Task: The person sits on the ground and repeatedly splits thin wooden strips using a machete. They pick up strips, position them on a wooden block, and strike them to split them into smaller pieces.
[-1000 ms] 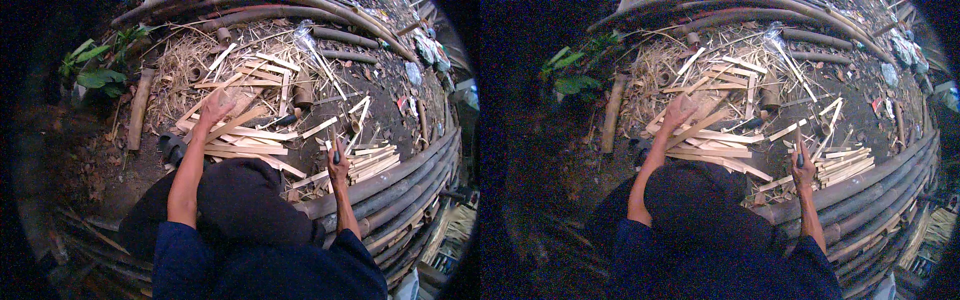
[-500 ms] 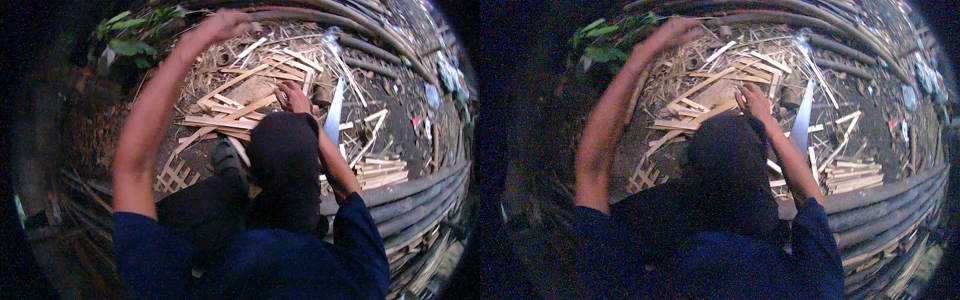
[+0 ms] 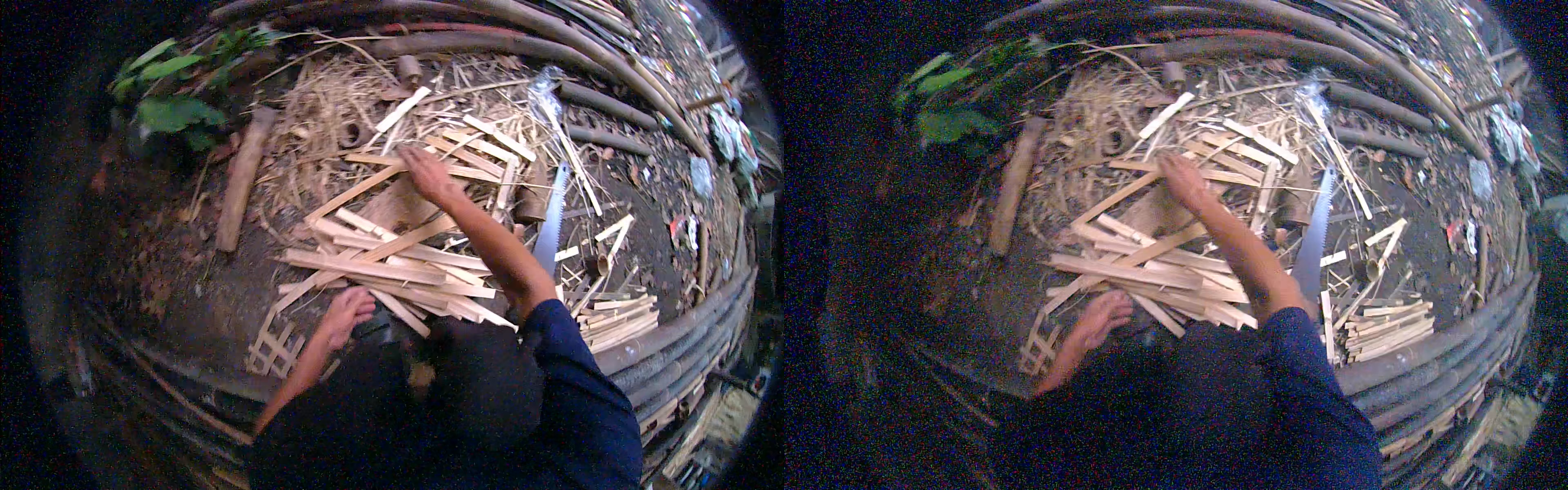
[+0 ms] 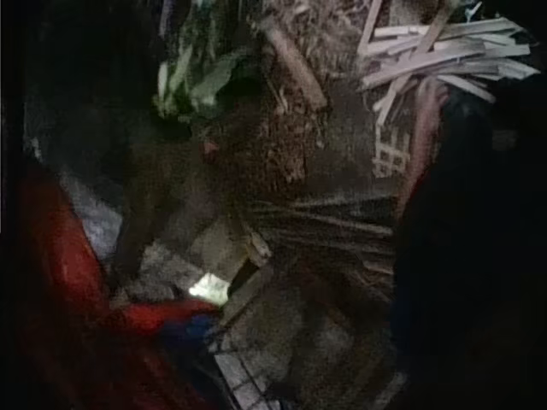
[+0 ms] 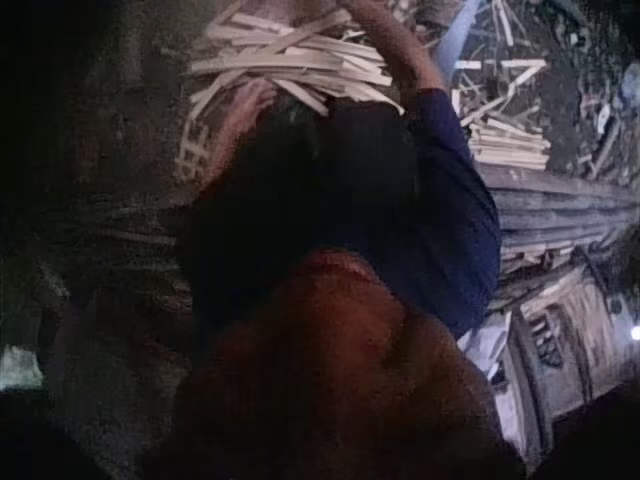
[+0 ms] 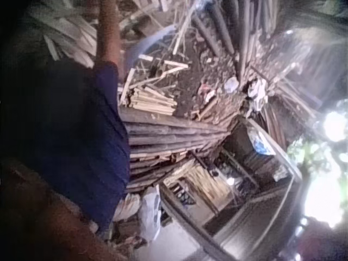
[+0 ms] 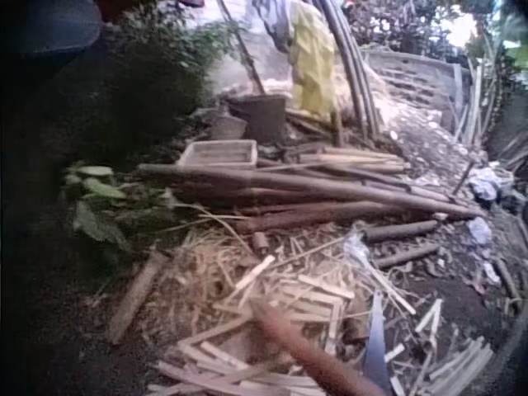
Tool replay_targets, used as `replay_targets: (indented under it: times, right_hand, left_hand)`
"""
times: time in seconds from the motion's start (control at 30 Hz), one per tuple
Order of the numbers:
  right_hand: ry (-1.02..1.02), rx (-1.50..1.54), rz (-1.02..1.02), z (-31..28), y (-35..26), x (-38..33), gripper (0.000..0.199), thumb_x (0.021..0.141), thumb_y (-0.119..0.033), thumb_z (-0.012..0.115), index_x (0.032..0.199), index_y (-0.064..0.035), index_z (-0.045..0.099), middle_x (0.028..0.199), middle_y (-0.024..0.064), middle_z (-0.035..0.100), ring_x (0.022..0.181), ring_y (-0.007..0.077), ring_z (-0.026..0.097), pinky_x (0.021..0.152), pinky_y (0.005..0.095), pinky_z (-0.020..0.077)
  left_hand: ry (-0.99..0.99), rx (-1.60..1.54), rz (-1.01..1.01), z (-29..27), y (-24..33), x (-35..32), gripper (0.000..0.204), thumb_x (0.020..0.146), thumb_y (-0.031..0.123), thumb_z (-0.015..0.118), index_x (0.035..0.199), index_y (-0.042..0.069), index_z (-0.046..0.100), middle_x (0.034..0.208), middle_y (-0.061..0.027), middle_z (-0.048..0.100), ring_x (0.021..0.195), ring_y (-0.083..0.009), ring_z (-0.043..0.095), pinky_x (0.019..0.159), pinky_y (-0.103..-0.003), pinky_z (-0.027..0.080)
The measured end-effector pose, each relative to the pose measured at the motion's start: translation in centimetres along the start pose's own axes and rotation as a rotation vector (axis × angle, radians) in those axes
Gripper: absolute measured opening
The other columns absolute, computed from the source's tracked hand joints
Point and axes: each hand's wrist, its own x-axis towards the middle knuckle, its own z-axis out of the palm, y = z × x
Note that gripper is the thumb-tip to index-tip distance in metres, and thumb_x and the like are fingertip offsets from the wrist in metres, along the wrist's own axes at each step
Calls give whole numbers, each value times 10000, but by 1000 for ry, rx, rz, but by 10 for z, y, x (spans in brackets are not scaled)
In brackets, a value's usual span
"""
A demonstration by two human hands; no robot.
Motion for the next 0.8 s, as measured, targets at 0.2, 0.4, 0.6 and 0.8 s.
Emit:
replay_targets:
  times: [0.2,0.4,0.6,0.8]
  right_hand:
    - [-410,-363,127,35,-9,26,626,878,-359,520,1416,-121,305,1235,163,518,1198,338,448,1100,494,208]
    - [-121,-195,-44,-13,-43,-30,319,837,-155,540,1155,-143,516,1116,133,534,1021,332,551,883,474,427]
    - [-293,-63,24,-25,-73,-114,384,819,-184,577,1197,-179,510,1056,123,576,946,315,592,728,453,490]
    - [-383,-109,93,-25,-99,-149,487,840,-213,566,1307,-127,458,1062,104,574,1035,295,541,871,391,417]
  left_hand:
    - [245,-495,87,10,-69,47,522,931,354,544,1282,0,390,1277,-171,466,1213,-261,444,1053,-381,320]
    - [305,-558,133,23,-61,55,567,902,402,581,1292,36,397,1307,-132,433,1235,-240,401,1051,-345,285]
    - [404,-491,226,33,-72,68,570,903,419,558,1294,36,398,1266,-118,462,1234,-225,401,1060,-354,281]
    - [315,-537,255,50,-32,60,611,866,358,647,1290,36,347,1156,-66,488,1051,-156,458,894,-289,377]
